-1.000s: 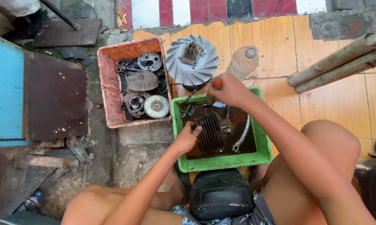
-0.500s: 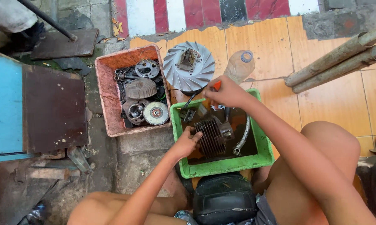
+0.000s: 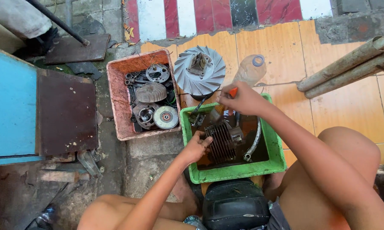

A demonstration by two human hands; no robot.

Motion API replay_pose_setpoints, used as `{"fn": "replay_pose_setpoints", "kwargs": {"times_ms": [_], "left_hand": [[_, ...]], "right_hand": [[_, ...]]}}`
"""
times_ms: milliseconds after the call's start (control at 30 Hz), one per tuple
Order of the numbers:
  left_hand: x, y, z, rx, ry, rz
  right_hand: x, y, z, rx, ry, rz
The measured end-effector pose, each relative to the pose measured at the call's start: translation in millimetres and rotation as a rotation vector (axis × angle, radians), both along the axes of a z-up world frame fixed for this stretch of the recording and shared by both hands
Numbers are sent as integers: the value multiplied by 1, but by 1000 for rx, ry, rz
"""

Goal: Cleaning a motorcycle engine cylinder block using a brush and solvent in a tray

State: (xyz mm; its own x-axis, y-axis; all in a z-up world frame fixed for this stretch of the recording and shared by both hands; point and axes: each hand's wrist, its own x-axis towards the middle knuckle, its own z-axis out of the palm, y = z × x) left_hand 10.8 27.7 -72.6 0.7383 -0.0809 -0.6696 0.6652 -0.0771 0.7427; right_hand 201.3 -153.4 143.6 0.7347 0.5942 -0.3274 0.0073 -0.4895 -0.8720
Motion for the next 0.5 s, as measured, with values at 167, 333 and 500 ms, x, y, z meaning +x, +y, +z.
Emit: {"fn": "replay_pose_setpoints", "kwargs": {"times_ms": [167,333,500], "left_hand": [[-1,0,-13,5,-7,3],[3,0,8,14,1,6],[2,1,-2,7,-4,-4]], "right_hand": [[9,-22,-42,-171,-183,43],[-6,-18,-8,192,163,27],[-10,-24,-10,-41,-78,-7]]}}
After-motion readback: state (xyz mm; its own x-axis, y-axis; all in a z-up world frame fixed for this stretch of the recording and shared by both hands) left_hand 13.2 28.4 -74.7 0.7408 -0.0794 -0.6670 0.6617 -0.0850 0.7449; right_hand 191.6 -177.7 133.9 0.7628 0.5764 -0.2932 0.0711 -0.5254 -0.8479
